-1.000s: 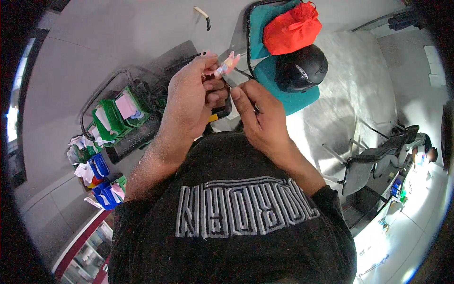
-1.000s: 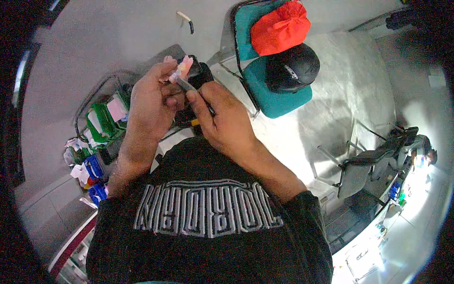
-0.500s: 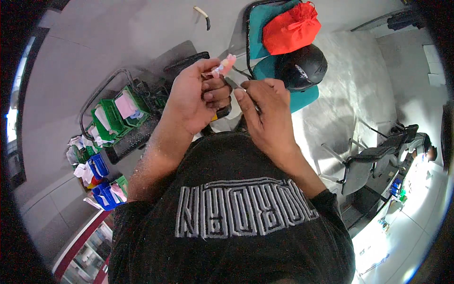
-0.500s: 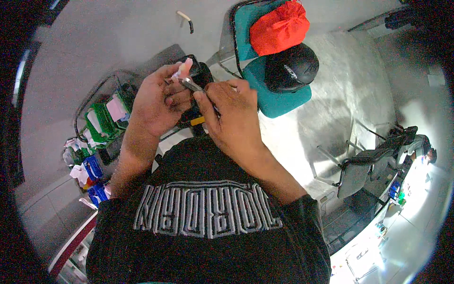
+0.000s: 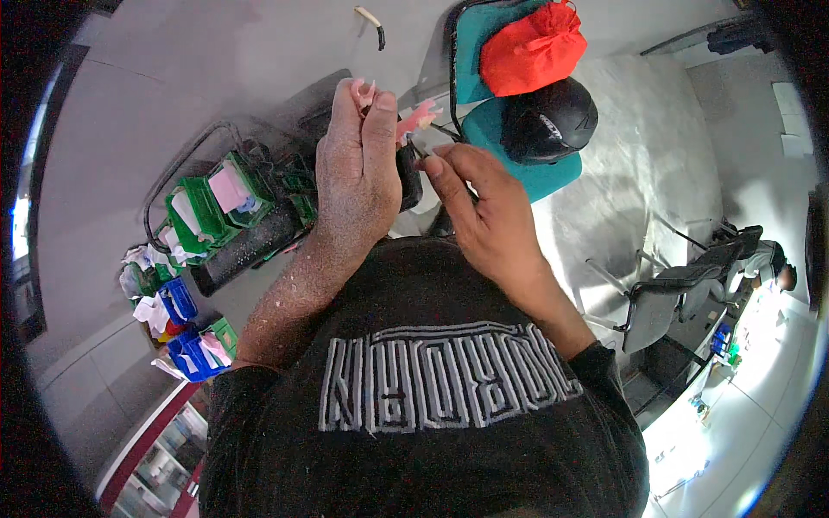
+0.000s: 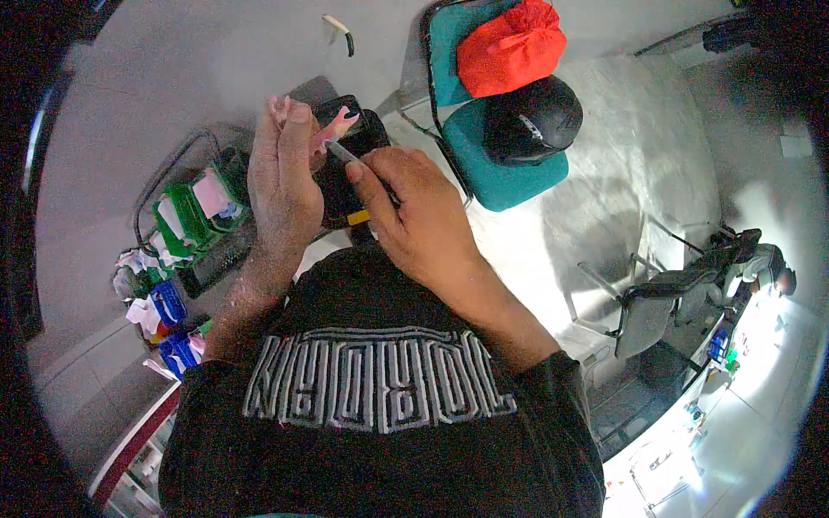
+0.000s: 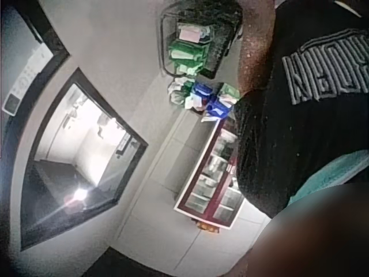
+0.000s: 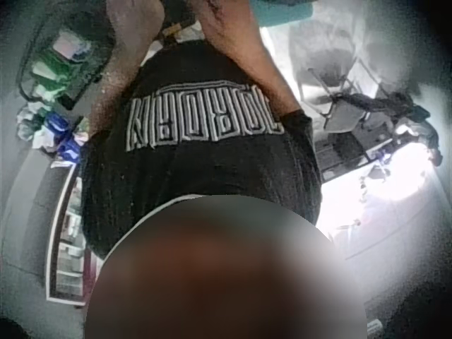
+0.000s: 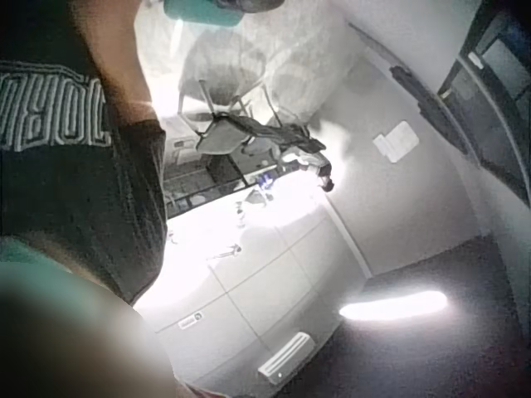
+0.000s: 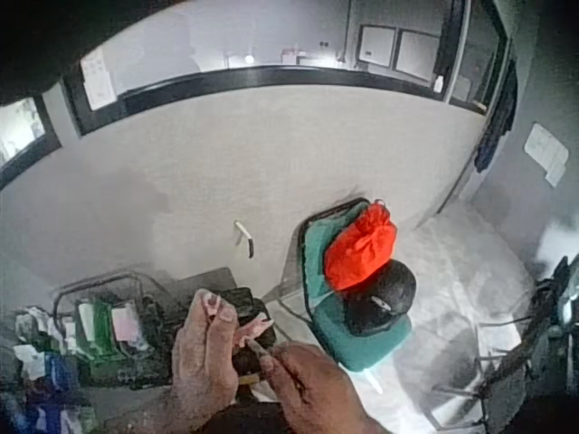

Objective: The person uses a rotary tool to grind and shape a small pink dental prosthesis, then switches to a metal file to refine edges. The work is performed at a cluttered workbench with other tools and materials visible.

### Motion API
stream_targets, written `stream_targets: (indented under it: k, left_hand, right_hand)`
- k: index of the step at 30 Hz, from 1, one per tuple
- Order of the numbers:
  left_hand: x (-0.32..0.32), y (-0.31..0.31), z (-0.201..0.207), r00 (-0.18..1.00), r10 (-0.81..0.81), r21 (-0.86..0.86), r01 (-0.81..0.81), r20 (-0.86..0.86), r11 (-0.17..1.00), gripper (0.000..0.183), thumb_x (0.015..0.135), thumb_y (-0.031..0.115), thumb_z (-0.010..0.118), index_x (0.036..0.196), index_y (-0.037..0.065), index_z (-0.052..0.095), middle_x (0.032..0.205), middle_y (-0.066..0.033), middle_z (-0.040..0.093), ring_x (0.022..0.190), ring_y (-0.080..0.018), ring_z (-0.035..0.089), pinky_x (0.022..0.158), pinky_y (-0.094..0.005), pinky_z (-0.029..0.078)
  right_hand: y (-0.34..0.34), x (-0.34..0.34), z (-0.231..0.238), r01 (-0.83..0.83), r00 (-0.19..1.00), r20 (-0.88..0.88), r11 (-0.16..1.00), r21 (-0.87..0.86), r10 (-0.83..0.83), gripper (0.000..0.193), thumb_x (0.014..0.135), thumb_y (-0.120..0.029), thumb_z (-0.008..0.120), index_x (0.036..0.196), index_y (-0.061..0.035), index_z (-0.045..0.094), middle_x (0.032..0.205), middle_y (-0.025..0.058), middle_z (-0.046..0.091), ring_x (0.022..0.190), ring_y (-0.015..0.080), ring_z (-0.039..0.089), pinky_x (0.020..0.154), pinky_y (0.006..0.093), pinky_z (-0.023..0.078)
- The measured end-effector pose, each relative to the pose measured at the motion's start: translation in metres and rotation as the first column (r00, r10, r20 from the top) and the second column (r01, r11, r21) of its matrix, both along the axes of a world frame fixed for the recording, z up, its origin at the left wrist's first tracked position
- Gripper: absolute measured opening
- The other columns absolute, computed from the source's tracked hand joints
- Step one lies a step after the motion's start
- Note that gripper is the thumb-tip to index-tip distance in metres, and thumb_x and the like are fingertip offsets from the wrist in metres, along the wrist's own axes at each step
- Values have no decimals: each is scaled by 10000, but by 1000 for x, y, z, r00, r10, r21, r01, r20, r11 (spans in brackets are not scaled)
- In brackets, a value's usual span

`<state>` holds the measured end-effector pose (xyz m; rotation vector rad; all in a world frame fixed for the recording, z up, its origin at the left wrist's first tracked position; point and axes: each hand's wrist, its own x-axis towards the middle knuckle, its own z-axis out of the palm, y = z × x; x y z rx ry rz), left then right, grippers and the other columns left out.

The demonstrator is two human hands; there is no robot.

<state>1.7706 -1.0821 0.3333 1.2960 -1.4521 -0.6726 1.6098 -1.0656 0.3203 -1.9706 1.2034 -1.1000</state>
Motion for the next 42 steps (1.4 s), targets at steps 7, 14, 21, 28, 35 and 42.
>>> stream_targets:
  k: [7, 14, 21, 28, 35, 42]
  left_hand:
    - [3, 2, 1, 994, 4, -19, -2, 106, 1000, 230, 1075, 188, 459, 1121, -34, 495, 911, -176, 565, 765, -296, 587, 707, -401, 495]
    - [6, 4, -7, 999, 7, 95, -2, -54, 996, 294, 1057, 122, 469, 1285, -40, 561, 1310, -295, 556, 1193, -417, 592, 1005, -429, 505]
    - [3, -1, 0, 943, 87, 391, 48, -322, 919, 354, 1051, 175, 474, 1326, -22, 578, 1456, -298, 503, 1358, -394, 522, 1135, -425, 420]
    - [9, -5, -15, 981, -56, 123, 33, 184, 992, 306, 1045, 204, 455, 1161, -12, 638, 1227, -217, 649, 1242, -348, 590, 1089, -413, 419]
    - [37, -25, -66, 675, 270, -365, 0, 687, 931, 302, 1043, 206, 493, 1117, -32, 664, 1075, -218, 651, 1088, -429, 595, 1013, -549, 454]
    - [23, -32, -75, 979, 203, -93, -201, 21, 975, 393, 1120, 233, 394, 1288, -120, 426, 1135, -259, 587, 1030, -292, 666, 866, -343, 612]
  right_hand:
    - [5, 3, 9, -47, 998, 60, 967, 251, 33, 208, 1026, -200, 588, 1018, 1, 642, 919, 197, 621, 859, 401, 633, 741, 443, 501]
    - [3, 6, 5, -85, 994, 84, 964, 251, 66, 244, 1037, -211, 576, 918, 2, 575, 829, 190, 554, 779, 401, 586, 687, 456, 464]
    - [3, 10, 1, -3, 1000, 2, 990, 144, 3, 235, 1030, -190, 596, 905, 8, 576, 783, 164, 543, 703, 314, 541, 651, 406, 447]
    - [6, 13, 2, 98, 977, -195, 994, 48, -87, 220, 986, -214, 624, 892, -21, 577, 832, 204, 587, 799, 428, 616, 708, 512, 500]
    - [-11, 13, -29, -88, 996, 11, 993, 80, 88, 297, 1012, -310, 525, 1047, -42, 647, 973, 210, 640, 951, 421, 631, 863, 518, 521]
    - [-5, 5, -22, -31, 999, 10, 999, 43, 31, 318, 1011, -301, 550, 1003, 9, 623, 956, 208, 636, 957, 407, 628, 872, 499, 513]
